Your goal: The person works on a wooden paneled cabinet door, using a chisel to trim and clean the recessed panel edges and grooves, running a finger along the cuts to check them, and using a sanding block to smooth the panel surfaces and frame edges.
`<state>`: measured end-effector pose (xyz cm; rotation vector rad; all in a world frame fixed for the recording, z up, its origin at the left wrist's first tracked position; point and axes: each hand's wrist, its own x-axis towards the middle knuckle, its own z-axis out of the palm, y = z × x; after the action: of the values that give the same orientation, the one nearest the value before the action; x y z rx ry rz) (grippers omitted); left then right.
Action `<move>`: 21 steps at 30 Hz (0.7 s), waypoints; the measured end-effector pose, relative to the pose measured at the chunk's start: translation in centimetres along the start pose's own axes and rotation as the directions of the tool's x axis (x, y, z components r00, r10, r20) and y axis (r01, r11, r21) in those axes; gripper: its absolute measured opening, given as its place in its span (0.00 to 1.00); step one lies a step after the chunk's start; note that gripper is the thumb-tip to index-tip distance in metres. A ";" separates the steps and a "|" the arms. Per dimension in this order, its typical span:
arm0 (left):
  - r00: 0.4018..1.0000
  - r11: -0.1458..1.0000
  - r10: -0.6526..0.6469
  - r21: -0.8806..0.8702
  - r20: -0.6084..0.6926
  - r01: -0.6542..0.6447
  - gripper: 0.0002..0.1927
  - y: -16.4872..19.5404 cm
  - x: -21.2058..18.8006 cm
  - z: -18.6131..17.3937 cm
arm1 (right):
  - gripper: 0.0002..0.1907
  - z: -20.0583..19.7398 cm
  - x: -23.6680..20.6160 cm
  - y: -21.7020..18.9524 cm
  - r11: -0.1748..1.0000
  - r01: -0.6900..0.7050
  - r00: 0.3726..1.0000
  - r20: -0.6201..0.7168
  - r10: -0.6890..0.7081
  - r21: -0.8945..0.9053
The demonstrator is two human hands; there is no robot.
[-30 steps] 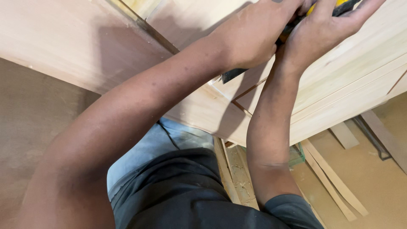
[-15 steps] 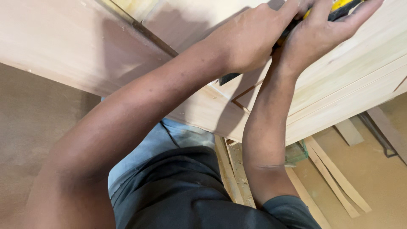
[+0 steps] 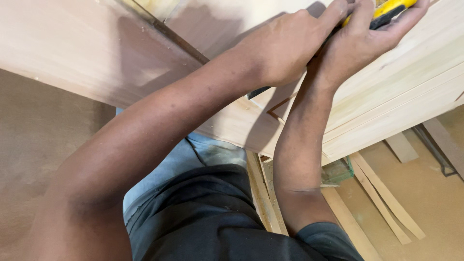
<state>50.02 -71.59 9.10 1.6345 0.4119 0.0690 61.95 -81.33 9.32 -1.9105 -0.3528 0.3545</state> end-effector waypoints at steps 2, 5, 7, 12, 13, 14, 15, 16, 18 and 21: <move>1.000 1.000 -0.014 -0.007 0.006 0.014 0.36 0.1 0.0 0.0 | 0.30 0.0 0.0 -0.1 1.000 -0.004 1.000 0.015 0.004 -0.005; 1.000 1.000 -0.021 -0.013 0.016 0.022 0.37 0.0 0.0 0.0 | 0.29 0.0 -0.1 -0.1 1.000 0.021 1.000 0.023 -0.021 -0.018; 1.000 1.000 0.007 -0.004 0.009 -0.007 0.39 -0.1 0.0 0.0 | 0.28 0.0 -0.1 -0.1 1.000 0.025 1.000 0.017 -0.025 -0.005; 1.000 1.000 0.012 0.027 0.021 -0.013 0.40 -0.2 -0.1 0.3 | 0.27 -0.2 0.0 0.1 0.999 0.030 0.999 0.017 -0.030 0.041; 1.000 0.999 0.013 0.033 0.024 -0.013 0.40 -0.2 -0.1 0.4 | 0.27 -0.2 0.0 0.2 0.999 0.025 1.000 0.014 -0.025 0.045; 1.000 0.999 0.013 0.036 0.022 -0.013 0.40 -0.2 -0.2 0.4 | 0.27 -0.2 0.0 0.2 0.999 0.020 1.000 0.010 -0.021 0.048; 1.000 0.999 0.014 0.039 0.020 -0.014 0.40 -0.3 -0.2 0.4 | 0.27 -0.1 -0.1 0.2 0.999 0.020 1.000 0.005 -0.020 0.047; 1.000 0.999 0.016 0.042 0.018 -0.017 0.40 -0.3 -0.3 0.4 | 0.28 -0.1 -0.2 0.2 0.999 0.019 1.000 0.002 -0.020 0.043; 1.000 0.999 0.016 0.037 0.015 -0.017 0.40 -0.4 -0.5 0.3 | 0.30 0.1 -0.4 0.1 0.999 0.019 1.000 -0.004 -0.019 0.033; 0.999 0.999 0.035 0.021 0.012 -0.035 0.41 -0.6 -0.6 0.3 | 0.28 0.4 -0.7 -0.3 0.999 0.045 0.999 -0.009 -0.045 -0.002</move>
<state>49.43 -71.97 8.64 1.6620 0.3761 0.0811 61.09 -81.19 9.50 -1.9021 -0.3898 0.3153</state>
